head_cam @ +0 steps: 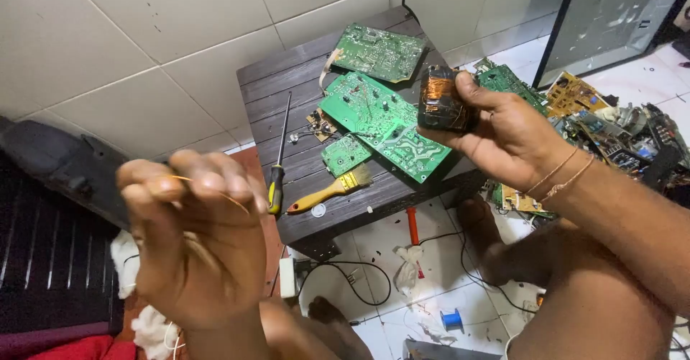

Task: Unwinding copper wire from an electronic component and inspecting various circuit boards on a repair bench.

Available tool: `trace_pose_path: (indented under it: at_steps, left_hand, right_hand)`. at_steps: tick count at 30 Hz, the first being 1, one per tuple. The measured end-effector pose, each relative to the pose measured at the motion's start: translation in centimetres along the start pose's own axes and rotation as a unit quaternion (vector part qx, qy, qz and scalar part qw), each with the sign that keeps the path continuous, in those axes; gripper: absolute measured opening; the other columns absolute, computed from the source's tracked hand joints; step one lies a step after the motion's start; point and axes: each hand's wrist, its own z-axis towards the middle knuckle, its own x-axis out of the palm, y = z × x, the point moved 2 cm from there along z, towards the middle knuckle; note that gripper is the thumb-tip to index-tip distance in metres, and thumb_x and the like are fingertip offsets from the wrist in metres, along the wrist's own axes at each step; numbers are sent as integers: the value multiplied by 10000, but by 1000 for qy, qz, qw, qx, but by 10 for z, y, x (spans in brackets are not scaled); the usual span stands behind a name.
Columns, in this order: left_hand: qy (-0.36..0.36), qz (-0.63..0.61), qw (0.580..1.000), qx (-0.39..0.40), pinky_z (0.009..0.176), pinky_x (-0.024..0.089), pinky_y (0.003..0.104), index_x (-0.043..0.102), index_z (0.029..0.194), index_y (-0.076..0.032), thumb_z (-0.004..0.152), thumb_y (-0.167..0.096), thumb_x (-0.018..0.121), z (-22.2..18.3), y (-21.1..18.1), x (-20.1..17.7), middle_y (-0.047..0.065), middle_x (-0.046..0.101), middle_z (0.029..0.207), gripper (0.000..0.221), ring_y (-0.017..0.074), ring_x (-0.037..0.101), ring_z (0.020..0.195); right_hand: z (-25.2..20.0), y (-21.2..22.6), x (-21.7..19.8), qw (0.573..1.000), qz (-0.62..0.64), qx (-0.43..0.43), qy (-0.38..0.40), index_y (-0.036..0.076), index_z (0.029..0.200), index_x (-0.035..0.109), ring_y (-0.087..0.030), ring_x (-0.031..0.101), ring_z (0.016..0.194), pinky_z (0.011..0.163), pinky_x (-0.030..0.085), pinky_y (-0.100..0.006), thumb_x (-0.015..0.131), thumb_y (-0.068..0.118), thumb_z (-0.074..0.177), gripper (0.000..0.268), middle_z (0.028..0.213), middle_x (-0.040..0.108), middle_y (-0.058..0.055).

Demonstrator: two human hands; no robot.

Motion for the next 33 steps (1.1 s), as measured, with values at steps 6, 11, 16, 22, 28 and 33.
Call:
trace_pose_path:
  at_steps: [6, 11, 16, 22, 28, 33]
  left_hand:
    - [-46, 45, 993, -94, 1091, 520, 425, 602, 931, -21, 955, -57, 475, 2, -2, 1, 256, 562, 1377, 134, 275, 583, 1260]
    - [-68, 69, 987, -130, 903, 514, 406, 531, 835, -65, 898, -54, 516, 3, 4, 1, 195, 597, 1077, 65, 264, 563, 998]
    - [-109, 188, 954, -205, 416, 430, 219, 477, 774, -86, 898, -50, 542, -1, 12, -9, 50, 524, 658, 145, 68, 372, 467]
    - [-89, 425, 806, -402, 378, 376, 247, 595, 917, -34, 1020, -135, 596, -9, 40, -14, 56, 620, 654, 144, 99, 471, 449]
    - [-19, 512, 793, -330, 630, 548, 245, 702, 914, -84, 987, -212, 582, -4, 44, 4, 9, 737, 729, 190, 89, 660, 672]
    - [-16, 617, 763, -190, 786, 581, 298, 779, 951, -69, 898, -231, 674, 1, 46, 12, 41, 741, 1168, 201, 171, 707, 936]
  right_hand:
    - [-6, 5, 4, 1000, 1, -4, -11, 23, 1287, 490, -264, 608, 1215, 1126, 561, -465, 517, 196, 965, 366, 1294, 532, -186]
    - [-8, 6, 7, 1000, 7, 0, -9, 40, 1282, 499, -248, 619, 1205, 1113, 567, -467, 522, 184, 958, 356, 1291, 548, -180]
    - [-13, 9, 11, 1000, 11, 1, -3, 34, 1280, 502, -251, 622, 1182, 1095, 572, -451, 520, 163, 957, 348, 1290, 552, -189]
    - [-19, 9, 18, 1000, -4, 2, 0, 46, 1285, 504, -242, 624, 1178, 1085, 574, -471, 504, 164, 964, 342, 1275, 583, -166]
    - [-26, 7, 27, 999, -34, 10, 30, 8, 1299, 505, -212, 616, 1097, 1070, 575, -431, 502, 149, 956, 371, 1208, 591, -138]
    - [-18, -2, 11, 990, -81, 12, 110, -3, 1159, 491, -217, 603, 1043, 995, 585, -431, 515, 121, 990, 210, 1142, 570, -130]
